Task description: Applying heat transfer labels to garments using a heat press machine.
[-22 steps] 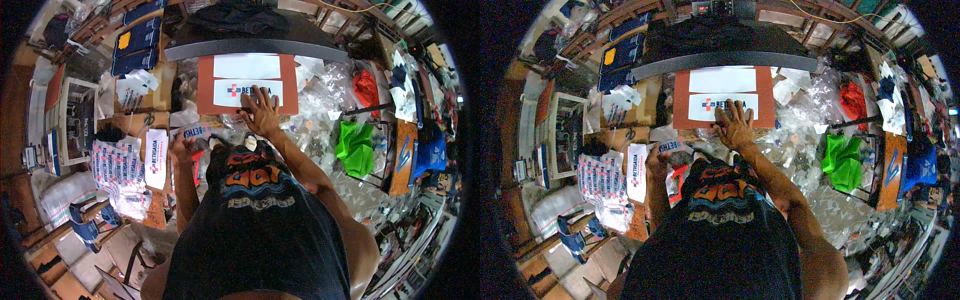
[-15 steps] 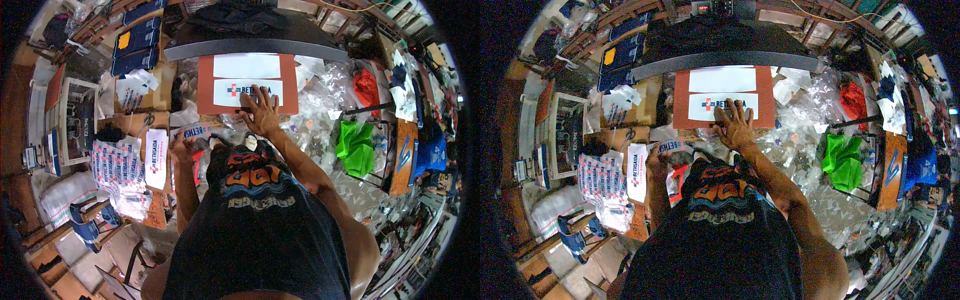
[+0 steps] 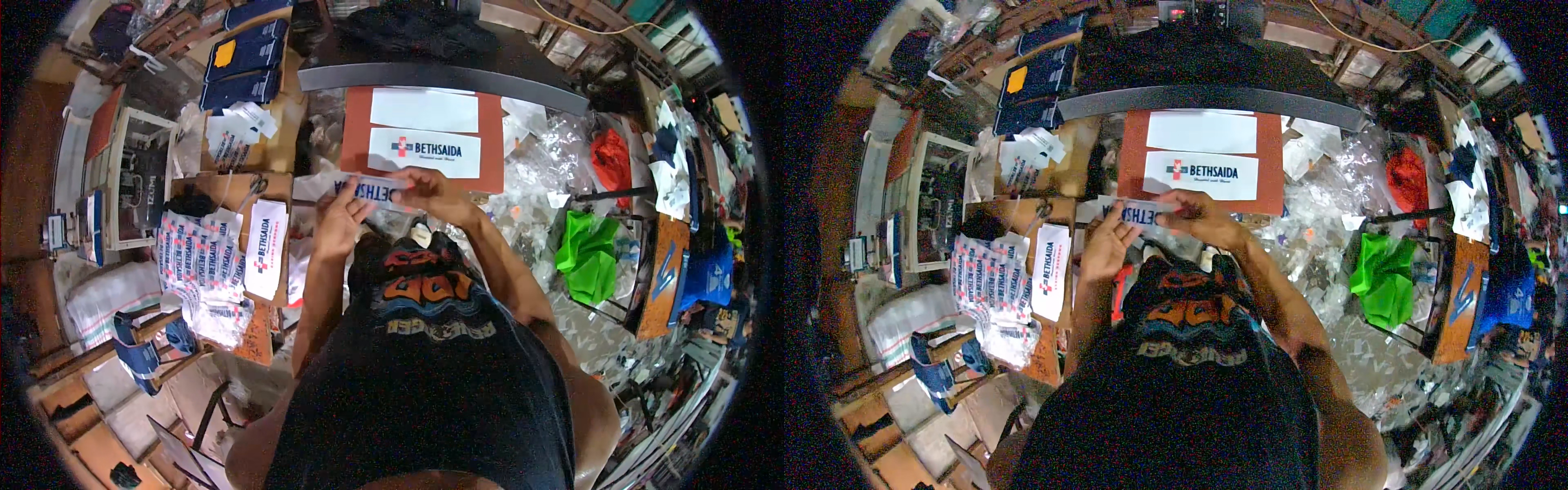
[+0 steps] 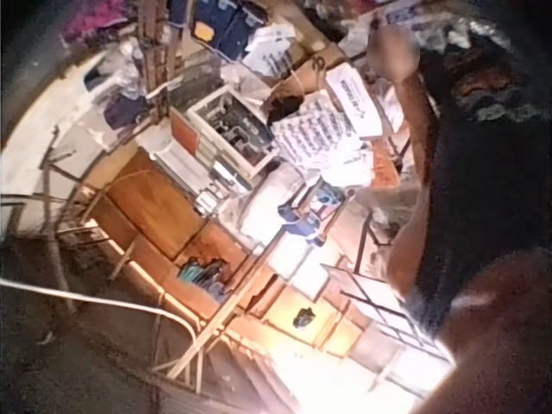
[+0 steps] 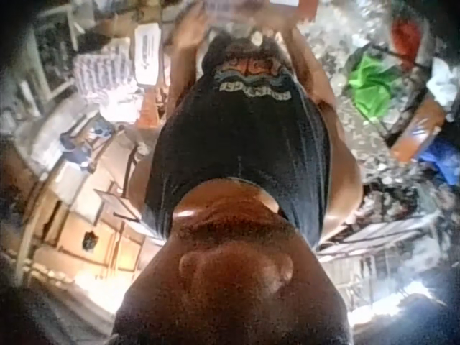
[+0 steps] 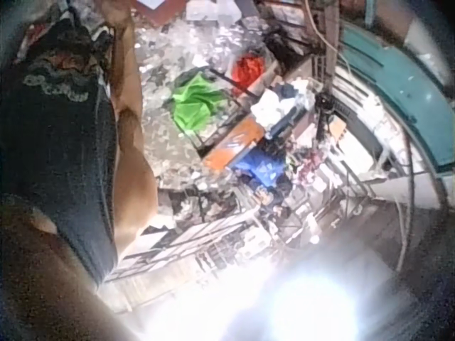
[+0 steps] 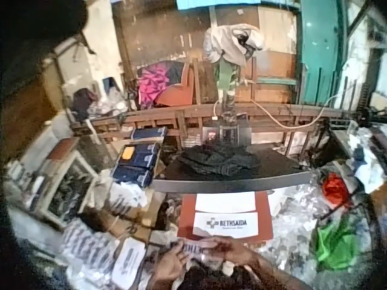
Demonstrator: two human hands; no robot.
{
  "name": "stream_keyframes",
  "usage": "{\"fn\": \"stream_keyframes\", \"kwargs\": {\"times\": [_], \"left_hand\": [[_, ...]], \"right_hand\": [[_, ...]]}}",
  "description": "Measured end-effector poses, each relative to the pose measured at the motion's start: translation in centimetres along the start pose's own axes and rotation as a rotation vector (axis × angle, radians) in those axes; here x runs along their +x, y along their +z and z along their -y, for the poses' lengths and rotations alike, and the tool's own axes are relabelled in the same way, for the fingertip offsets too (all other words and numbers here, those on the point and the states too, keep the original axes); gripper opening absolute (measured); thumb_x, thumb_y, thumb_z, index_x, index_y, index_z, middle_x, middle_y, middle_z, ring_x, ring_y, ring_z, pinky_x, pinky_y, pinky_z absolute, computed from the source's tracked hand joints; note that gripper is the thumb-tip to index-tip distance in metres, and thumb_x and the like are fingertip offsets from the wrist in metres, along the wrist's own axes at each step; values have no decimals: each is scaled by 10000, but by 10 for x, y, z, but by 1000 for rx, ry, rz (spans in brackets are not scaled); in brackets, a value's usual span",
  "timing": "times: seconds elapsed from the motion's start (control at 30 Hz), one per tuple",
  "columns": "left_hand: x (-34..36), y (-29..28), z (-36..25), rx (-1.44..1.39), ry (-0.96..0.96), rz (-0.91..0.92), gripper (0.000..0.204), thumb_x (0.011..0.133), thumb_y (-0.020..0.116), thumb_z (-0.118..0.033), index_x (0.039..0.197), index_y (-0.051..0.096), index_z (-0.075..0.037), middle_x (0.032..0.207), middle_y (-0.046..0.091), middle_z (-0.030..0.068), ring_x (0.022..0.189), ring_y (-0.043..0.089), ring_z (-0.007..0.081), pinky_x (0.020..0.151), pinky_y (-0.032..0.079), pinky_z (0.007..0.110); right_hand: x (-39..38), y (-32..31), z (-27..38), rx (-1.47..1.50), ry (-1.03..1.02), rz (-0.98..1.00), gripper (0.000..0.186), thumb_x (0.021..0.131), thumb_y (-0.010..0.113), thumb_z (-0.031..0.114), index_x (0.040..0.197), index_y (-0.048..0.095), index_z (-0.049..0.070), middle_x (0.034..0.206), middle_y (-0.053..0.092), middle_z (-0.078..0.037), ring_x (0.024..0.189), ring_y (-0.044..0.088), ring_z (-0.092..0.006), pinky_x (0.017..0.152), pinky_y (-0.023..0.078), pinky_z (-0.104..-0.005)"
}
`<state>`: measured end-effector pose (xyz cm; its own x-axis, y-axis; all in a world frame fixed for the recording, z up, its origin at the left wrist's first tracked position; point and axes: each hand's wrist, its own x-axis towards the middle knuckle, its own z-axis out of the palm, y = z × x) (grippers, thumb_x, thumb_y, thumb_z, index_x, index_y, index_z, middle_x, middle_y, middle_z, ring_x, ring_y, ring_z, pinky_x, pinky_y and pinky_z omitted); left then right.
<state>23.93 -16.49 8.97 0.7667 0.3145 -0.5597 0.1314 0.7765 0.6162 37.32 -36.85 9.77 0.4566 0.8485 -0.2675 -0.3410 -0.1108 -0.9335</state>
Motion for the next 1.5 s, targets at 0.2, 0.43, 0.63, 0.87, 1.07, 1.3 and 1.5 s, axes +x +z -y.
{"fn": "stream_keyframes", "kwargs": {"times": [0.2, 0.43, 0.63, 0.87, 1.07, 1.3, 1.5], "left_hand": [[4, 9, -11, 9, 90, -26, 105, 991, 718, -192, 949, 664, -112, 987, 708, 53, 810, 693, 156, 795, 625, 332], [4, 37, 0, 369, 188, 117, 226, 1002, 696, -203, 1149, 666, -34, 1053, 715, 62, 905, 708, 174, 812, 604, 361], [-12, 61, -13, 676, 252, 188, 266, 1012, 684, -219, 1199, 699, -30, 1034, 732, 32, 869, 670, 100, 758, 572, 286], [-4, 63, -14, 984, 168, 401, 278, 986, 704, -203, 1164, 714, 11, 973, 719, -3, 873, 634, 60, 744, 535, 269], [14, 25, -9, 963, 300, 314, 349, 991, 712, -247, 1196, 683, 34, 1044, 735, 61, 965, 694, 138, 789, 563, 295], [27, -27, -1, 862, 244, 36, 300, 1002, 695, -184, 1214, 668, 27, 977, 721, 68, 871, 676, 111, 695, 543, 267], [55, -162, 58, 643, -98, -78, 190, 1031, 615, -216, 1078, 688, -46, 938, 750, 97, 786, 723, 162, 612, 562, 317]], "right_hand": [[-9, -23, -15, 18, -161, -126, 96, 986, 727, 153, 988, 738, 58, 953, 714, 27, 864, 601, -60, 754, 506, -255], [-12, 4, 0, 91, -66, -157, 113, 1010, 694, 205, 1008, 727, 97, 918, 685, 45, 878, 599, -80, 846, 487, -279], [-10, -4, 16, 144, 11, -175, 528, 1007, 643, 501, 1179, 696, 5, 1060, 708, -49, 930, 652, -161, 871, 518, -359], [0, -18, 23, 21, -132, -172, 189, 981, 738, 220, 1076, 717, 57, 952, 707, -3, 844, 664, -102, 711, 544, -266], [36, -70, -10, 258, -209, -490, 70, 949, 738, 68, 1007, 716, 37, 894, 723, -40, 739, 674, -136, 656, 602, -325], [59, -131, -35, 435, -278, -823, 99, 943, 721, 47, 986, 669, -25, 946, 729, -147, 816, 742, -241, 719, 650, -363], [73, -143, -38, 496, -189, -857, 182, 918, 713, -1, 1057, 623, -78, 953, 726, -188, 824, 750, -269, 733, 664, -364]]}}
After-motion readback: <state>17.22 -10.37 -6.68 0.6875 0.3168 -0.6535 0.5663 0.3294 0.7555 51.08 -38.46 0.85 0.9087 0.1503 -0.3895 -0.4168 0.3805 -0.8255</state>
